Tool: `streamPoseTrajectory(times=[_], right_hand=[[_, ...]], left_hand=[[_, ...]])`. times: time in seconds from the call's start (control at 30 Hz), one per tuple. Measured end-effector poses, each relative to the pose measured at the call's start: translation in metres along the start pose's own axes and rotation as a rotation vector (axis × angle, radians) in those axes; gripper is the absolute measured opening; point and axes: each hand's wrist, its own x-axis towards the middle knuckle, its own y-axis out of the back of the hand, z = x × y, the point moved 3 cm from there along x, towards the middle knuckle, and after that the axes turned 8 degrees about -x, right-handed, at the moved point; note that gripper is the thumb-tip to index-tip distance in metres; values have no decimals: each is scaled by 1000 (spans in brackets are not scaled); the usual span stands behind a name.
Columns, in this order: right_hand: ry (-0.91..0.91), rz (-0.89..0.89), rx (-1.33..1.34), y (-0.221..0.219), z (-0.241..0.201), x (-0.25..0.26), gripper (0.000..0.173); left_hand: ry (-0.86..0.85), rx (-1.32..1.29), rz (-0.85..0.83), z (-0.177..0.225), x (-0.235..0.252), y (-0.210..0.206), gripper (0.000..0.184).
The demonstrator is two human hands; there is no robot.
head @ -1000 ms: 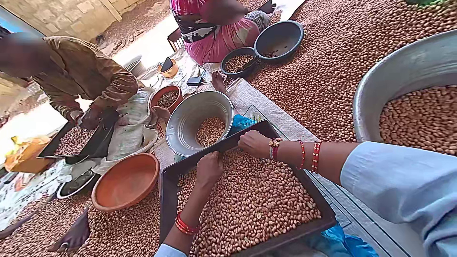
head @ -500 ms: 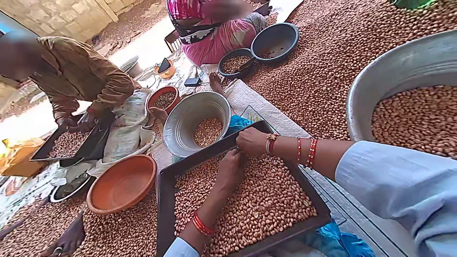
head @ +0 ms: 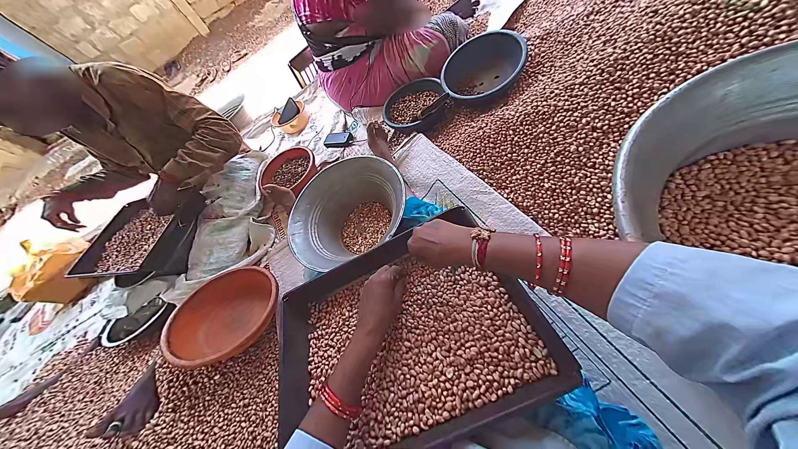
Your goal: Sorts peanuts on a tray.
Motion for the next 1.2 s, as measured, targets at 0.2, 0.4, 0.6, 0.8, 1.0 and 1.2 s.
streamPoseTrajectory(times=[0.2, 0.4, 0.6, 0.8, 1.0, 1.2], right_hand=[[27, -61, -63, -24, -9, 6, 11], [57, -43, -115, -28, -10, 6, 13], [61, -52, -127, -30, -10, 6, 15], [55, -104, -110, -29, -8, 8, 15], [46, 206, 385, 8, 29, 15, 17], [-133, 226, 419, 21, 42, 3, 16]], left_hand=[[64, 70, -71, 12, 1, -1, 28], [-46, -70, 179, -1, 0, 40, 21], [-182, 50, 660, -12, -9, 86, 31], [-29, 116, 128, -9, -7, 19, 20], [34, -61, 126, -17, -5, 23, 22], [87, -137, 217, -30, -6, 42, 22]])
